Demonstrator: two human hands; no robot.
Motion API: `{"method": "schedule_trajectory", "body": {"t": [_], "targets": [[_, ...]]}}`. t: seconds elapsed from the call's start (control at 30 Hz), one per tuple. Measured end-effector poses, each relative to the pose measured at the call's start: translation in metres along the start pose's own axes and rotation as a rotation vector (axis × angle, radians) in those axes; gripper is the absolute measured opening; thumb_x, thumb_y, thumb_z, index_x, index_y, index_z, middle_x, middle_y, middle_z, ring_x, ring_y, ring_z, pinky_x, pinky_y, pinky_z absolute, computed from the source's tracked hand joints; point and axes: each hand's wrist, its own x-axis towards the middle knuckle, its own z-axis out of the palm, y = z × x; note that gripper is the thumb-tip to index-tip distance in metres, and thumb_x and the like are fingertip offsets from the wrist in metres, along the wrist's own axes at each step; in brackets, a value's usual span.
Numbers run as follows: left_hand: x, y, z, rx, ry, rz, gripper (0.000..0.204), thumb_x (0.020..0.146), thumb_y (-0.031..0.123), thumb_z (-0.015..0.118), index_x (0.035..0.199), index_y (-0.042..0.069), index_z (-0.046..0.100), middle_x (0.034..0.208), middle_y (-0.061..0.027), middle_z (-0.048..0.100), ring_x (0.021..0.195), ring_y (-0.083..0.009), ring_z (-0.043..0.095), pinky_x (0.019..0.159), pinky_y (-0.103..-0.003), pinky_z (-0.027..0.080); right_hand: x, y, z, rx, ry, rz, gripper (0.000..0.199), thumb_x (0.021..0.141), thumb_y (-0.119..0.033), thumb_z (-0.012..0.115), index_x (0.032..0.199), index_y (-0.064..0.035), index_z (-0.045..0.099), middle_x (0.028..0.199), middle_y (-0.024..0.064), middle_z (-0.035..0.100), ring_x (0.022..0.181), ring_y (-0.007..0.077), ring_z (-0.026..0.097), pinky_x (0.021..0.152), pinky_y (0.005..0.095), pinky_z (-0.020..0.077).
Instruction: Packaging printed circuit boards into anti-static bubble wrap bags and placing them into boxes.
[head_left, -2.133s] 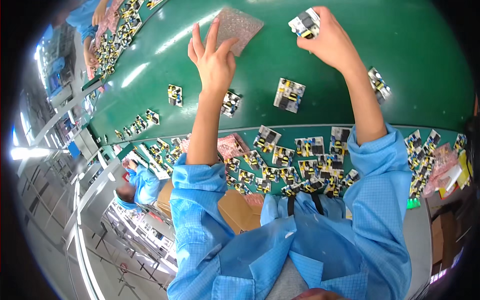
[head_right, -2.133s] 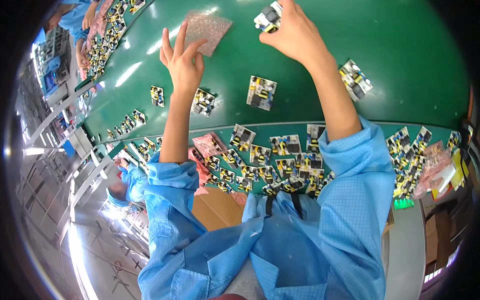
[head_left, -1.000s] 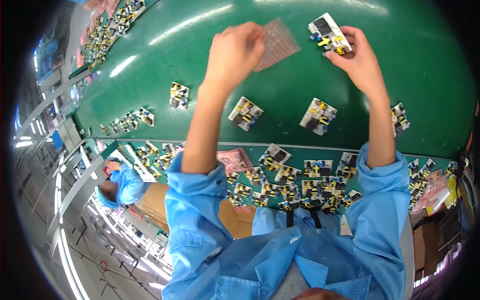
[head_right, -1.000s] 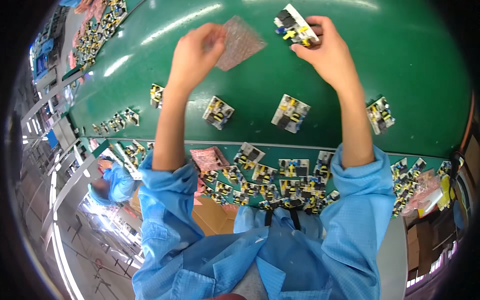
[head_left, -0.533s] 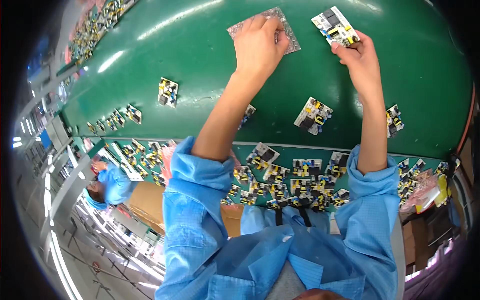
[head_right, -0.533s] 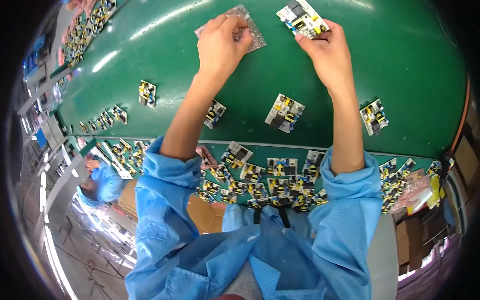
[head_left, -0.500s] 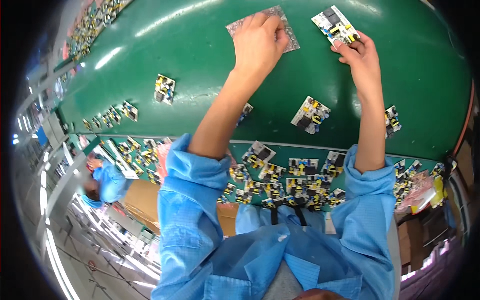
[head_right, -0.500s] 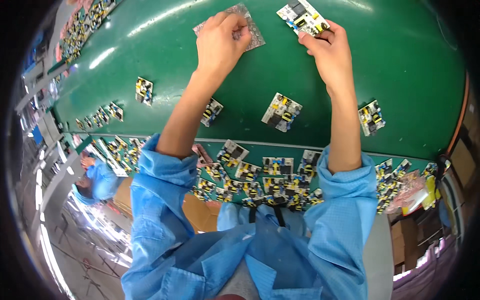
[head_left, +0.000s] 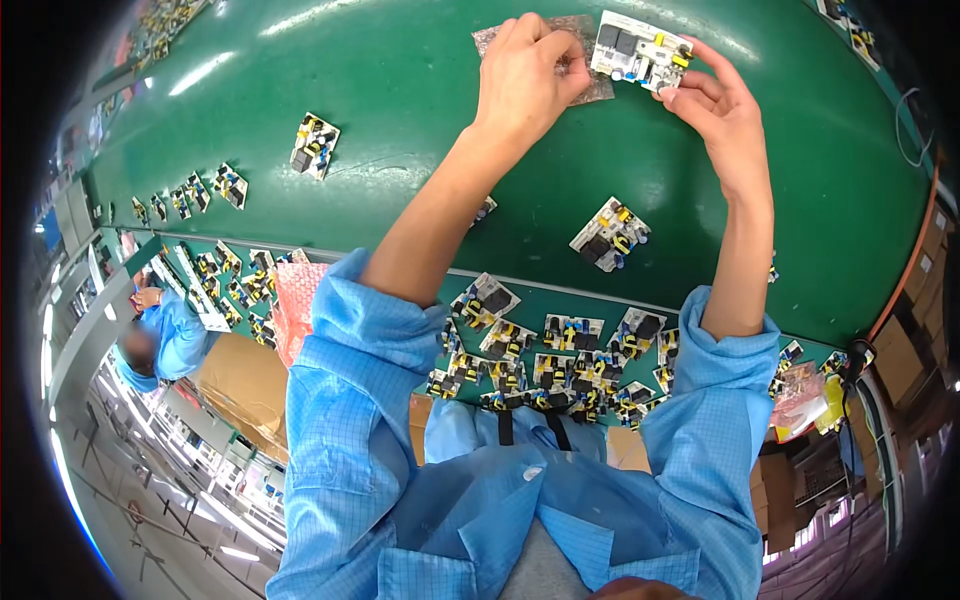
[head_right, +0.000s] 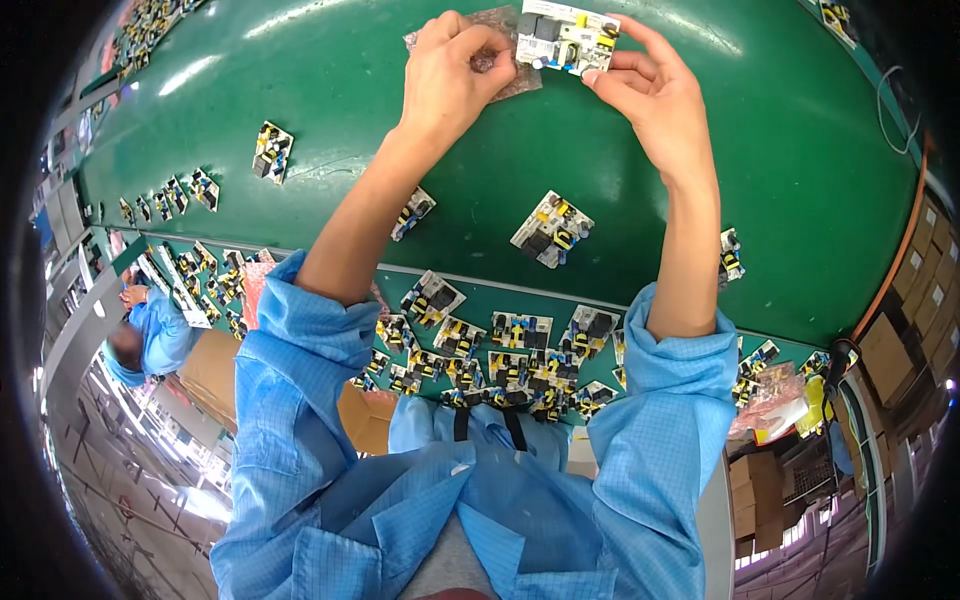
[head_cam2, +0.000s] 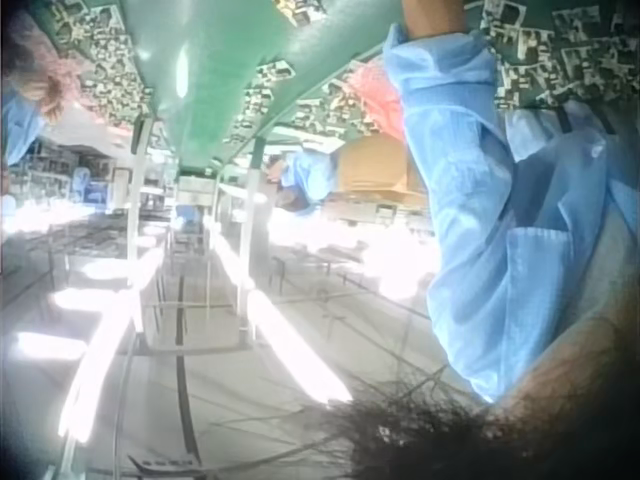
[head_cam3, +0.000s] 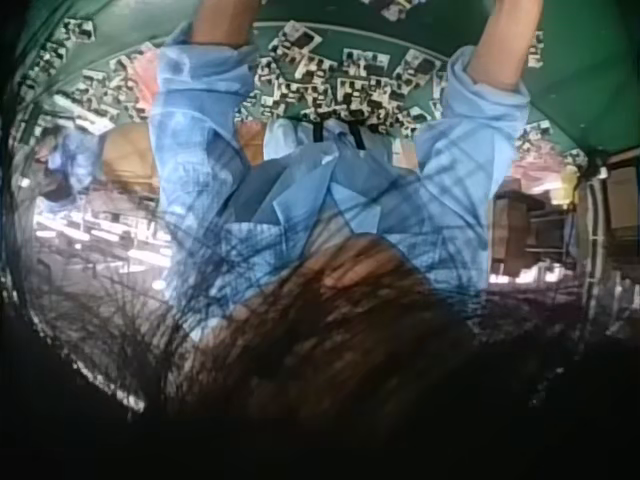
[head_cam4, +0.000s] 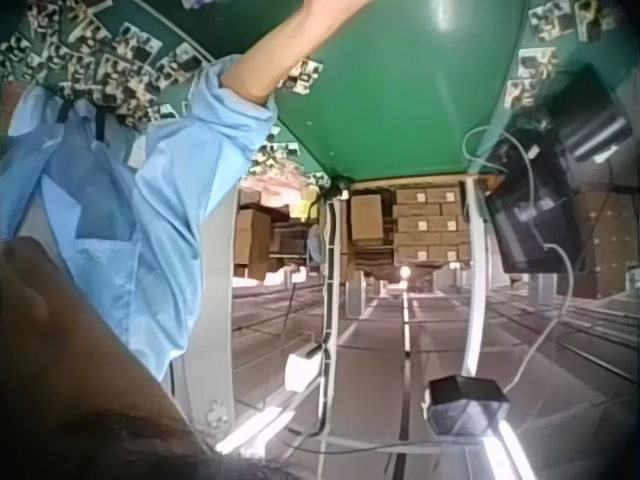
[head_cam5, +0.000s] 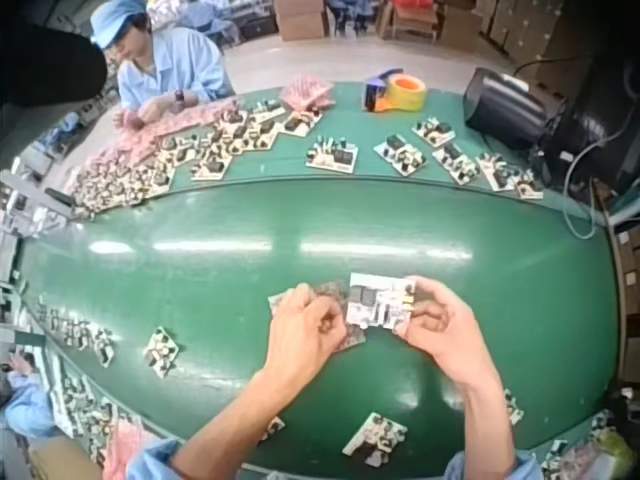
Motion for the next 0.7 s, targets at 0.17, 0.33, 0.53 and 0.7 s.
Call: {"method": "schedule_trajectory", "body": {"t": [0.17,0.33,0.53,0.7], "targets": [[0.004,0.012,-0.018,-0.203,-0.100,-0.089,0.014,0.070,0.008,0.076,0.081,0.007,0.067,0.096,-0.0104,0.059,0.093,-0.0316,0.057,0.078,-0.038,0.048,0.006,-0.010,-0.023,-0.179,-0.092,0.019,0.055,0.086,-0.005,0.071,0.139,-0.0078,0.054,0.108,0.0079,0.068,0.099,0.0128,0.063,0.091,0.0265,0.0481],[0.006,0.023,-0.034,-0.259,-0.029,0.062,0.017,0.067,0.005,0.077,0.080,0.007,0.067,0.098,-0.0101,0.059,0.094,-0.0320,0.056,0.080,-0.040,0.047,0.003,-0.021,-0.028,-0.305,-0.166,0.062,0.052,0.086,-0.009,0.071,0.136,-0.0074,0.056,0.103,0.0048,0.070,0.095,0.0104,0.061,0.087,0.0259,0.0474],[-0.020,0.050,-0.061,-0.292,-0.032,0.112,0.020,0.065,0.007,0.078,0.082,0.011,0.068,0.101,-0.0088,0.060,0.096,-0.0310,0.056,0.083,-0.041,0.046,-0.046,-0.015,-0.017,-0.167,-0.149,0.093,0.045,0.086,-0.010,0.072,0.129,-0.0048,0.058,0.102,0.0044,0.070,0.088,0.0070,0.058,0.077,0.0224,0.0439],[-0.080,0.056,-0.078,-0.148,0.312,0.478,0.025,0.063,0.011,0.079,0.085,0.015,0.069,0.105,-0.0064,0.059,0.105,-0.0322,0.054,0.090,-0.045,0.041,-0.112,0.004,0.009,-0.006,-0.129,0.271,0.039,0.086,-0.015,0.074,0.120,-0.0043,0.059,0.100,0.0037,0.070,0.078,0.0014,0.052,0.061,0.0208,0.0349]]}}
